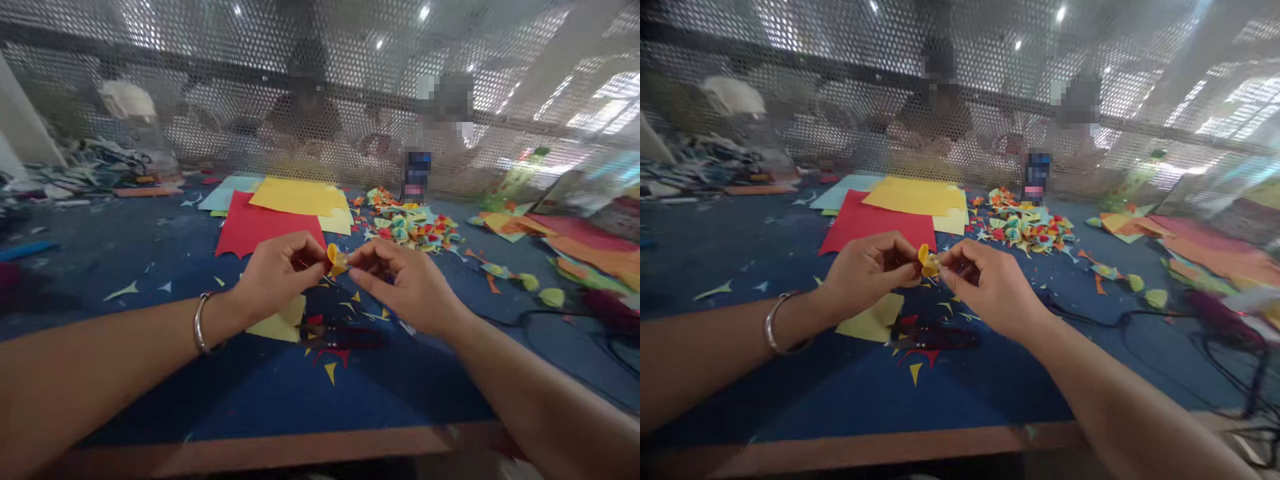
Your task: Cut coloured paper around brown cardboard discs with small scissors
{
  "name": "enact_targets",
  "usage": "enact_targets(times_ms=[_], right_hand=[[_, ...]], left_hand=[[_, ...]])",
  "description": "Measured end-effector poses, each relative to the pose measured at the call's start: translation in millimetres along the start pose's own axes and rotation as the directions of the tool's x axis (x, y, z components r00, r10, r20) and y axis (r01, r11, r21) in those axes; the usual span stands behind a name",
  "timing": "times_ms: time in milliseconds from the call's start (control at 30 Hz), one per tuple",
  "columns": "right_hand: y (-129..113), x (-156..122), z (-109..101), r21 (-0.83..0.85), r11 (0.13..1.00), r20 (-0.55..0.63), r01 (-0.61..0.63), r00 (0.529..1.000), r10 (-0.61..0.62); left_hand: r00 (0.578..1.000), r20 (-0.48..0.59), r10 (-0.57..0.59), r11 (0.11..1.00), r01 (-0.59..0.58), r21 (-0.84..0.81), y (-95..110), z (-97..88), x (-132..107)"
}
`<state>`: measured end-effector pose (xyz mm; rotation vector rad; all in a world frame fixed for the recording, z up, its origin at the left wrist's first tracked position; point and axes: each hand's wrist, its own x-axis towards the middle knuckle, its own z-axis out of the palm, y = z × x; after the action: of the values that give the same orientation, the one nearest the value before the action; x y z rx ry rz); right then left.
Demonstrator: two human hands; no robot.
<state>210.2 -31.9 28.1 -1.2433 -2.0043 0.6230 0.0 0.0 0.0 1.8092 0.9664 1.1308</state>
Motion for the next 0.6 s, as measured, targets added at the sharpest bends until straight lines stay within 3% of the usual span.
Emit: enact_targets(times_ms=[333, 467, 600], right_hand=[[0, -2, 4, -0.059, 0.996, 0.034, 0.07, 0.997, -0.068], [1, -1, 6, -0.099, 0.987, 0.033, 0.126, 0.992, -0.123], [6, 1, -1, -0.12, 0.987, 0.012, 0.103, 0.995, -0.102]], left_hand=[[0.998, -0.04, 0.042, 0.989, -0.036, 0.142, 4, 0.5, -3], [0.999, -0.009, 0.053, 0.981, -0.05, 0.189, 6, -0.9, -4], [0.998, 0.054, 0.038, 0.988, -0.046, 0.146, 8, -1.8, -5]])
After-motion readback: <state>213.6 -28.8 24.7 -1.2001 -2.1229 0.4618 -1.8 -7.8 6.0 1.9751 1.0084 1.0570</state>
